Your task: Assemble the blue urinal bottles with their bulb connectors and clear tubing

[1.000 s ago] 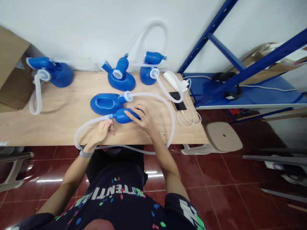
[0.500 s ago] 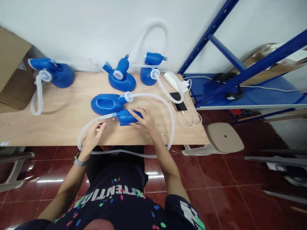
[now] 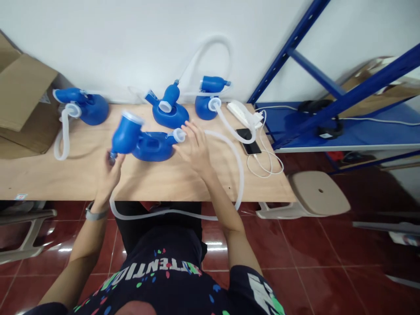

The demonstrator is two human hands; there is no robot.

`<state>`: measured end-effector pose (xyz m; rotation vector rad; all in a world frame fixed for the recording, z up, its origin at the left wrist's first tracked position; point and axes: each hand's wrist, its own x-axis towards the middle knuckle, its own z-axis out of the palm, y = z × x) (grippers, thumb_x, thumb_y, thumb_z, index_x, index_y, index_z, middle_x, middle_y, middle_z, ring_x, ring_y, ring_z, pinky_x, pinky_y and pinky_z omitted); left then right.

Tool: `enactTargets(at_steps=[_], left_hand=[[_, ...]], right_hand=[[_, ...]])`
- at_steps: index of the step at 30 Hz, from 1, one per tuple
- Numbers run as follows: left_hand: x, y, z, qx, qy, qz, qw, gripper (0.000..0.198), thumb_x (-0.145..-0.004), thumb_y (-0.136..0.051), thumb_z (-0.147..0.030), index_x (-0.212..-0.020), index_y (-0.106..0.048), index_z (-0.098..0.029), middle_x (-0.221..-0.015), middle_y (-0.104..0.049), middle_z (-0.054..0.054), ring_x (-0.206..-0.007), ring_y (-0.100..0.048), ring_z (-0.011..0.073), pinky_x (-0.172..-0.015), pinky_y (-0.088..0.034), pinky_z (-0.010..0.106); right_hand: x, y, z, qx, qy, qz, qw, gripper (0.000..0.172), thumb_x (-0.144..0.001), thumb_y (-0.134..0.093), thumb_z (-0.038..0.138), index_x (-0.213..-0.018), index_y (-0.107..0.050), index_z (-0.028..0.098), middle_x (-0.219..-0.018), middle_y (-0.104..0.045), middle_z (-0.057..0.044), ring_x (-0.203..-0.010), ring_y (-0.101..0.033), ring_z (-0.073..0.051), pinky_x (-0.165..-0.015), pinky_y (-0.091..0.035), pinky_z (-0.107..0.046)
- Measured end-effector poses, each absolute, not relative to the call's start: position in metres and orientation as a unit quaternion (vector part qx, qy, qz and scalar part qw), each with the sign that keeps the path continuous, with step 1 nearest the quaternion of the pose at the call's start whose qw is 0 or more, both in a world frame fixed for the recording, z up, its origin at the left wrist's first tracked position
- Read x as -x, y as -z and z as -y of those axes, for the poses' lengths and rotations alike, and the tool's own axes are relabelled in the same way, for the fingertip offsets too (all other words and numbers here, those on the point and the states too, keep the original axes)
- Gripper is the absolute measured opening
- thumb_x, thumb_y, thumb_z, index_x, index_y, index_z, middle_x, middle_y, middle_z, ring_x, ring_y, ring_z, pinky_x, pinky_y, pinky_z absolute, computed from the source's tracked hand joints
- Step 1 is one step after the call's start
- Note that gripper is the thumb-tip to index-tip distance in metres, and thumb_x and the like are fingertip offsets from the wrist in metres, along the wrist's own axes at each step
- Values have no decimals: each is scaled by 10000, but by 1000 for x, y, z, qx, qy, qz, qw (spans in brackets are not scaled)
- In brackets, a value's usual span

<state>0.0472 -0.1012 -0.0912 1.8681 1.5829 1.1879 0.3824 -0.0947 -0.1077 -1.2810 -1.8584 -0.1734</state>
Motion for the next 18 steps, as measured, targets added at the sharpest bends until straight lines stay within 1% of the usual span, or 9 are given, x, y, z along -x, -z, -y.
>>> enactTargets(at_steps=[2, 3, 5, 7, 9, 11, 14, 16, 18], left_hand=[[-51, 83, 81, -636, -459, -607, 129, 463, -1075, -600, -636, -1210, -662, -197, -824, -670, 16, -755, -645, 203, -720, -472, 314], [-56, 80, 69, -636, -457, -614, 97, 468, -1075, -602, -634, -1219, -664, -193, -844, -689, 29, -776, -661, 218, -735, -475, 324], [-69, 80, 45, -651, -433, -620, 66, 466, -1080, -600, -620, -1216, -673, -180, -896, -730, 70, -838, -700, 253, -774, -487, 340], [-85, 84, 27, -668, -403, -624, 52, 451, -1092, -586, -594, -1216, -675, -170, -984, -764, 123, -913, -732, 287, -810, -496, 353], [-99, 90, 17, -683, -365, -631, 47, 437, -1107, -563, -566, -1233, -667, -161, -1077, -780, 168, -971, -751, 314, -830, -499, 364], [-109, 93, 17, -696, -316, -643, 51, 441, -1121, -534, -554, -1246, -660, -151, -1102, -786, 192, -985, -762, 335, -834, -500, 372], [-112, 90, 30, -712, -249, -655, 47, 449, -1118, -538, -546, -1269, -660, -141, -1082, -787, 206, -978, -767, 360, -836, -507, 389], [-105, 84, 43, -720, -225, -655, 40, 436, -1096, -581, -533, -1273, -671, -145, -1049, -786, 197, -968, -765, 374, -841, -517, 404], [-93, 74, 56, -732, -216, -644, 56, 415, -1070, -626, -517, -1259, -695, -154, -970, -782, 168, -924, -761, 371, -828, -530, 410]], right_hand=[[-385, 109, 82, 548, 53, 739, 390, 734, -1071, -625, 572, -1696, -442, 232, -1704, -489, -192, -1656, -353, -436, -1305, -336, -756], [-384, 111, 75, 556, 44, 746, 364, 759, -1057, -644, 592, -1695, -452, 228, -1709, -487, -194, -1652, -349, -445, -1310, -311, -760], [-379, 118, 65, 562, 30, 765, 312, 762, -1041, -676, 599, -1676, -492, 220, -1690, -516, -202, -1610, -405, -445, -1314, -263, -767], [-371, 124, 57, 566, 29, 775, 279, 679, -1051, -686, 557, -1629, -563, 222, -1631, -574, -205, -1530, -497, -420, -1315, -240, -748], [-365, 128, 54, 568, 40, 776, 271, 559, -1066, -684, 511, -1554, -649, 240, -1554, -626, -197, -1435, -566, -388, -1297, -275, -692], [-361, 129, 53, 574, 50, 770, 274, 482, -1075, -674, 494, -1500, -699, 268, -1504, -642, -189, -1358, -596, -372, -1237, -348, -626], [-359, 126, 55, 591, 51, 762, 262, 475, -1091, -641, 505, -1516, -693, 299, -1487, -628, -192, -1298, -606, -377, -1132, -415, -569], [-358, 121, 56, 598, 48, 763, 243, 481, -1104, -618, 499, -1539, -675, 302, -1478, -622, -199, -1272, -612, -376, -1104, -421, -558], [-357, 116, 55, 591, 46, 772, 227, 480, -1116, -599, 485, -1550, -665, 291, -1467, -620, -203, -1263, -613, -370, -1106, -415, -558]])
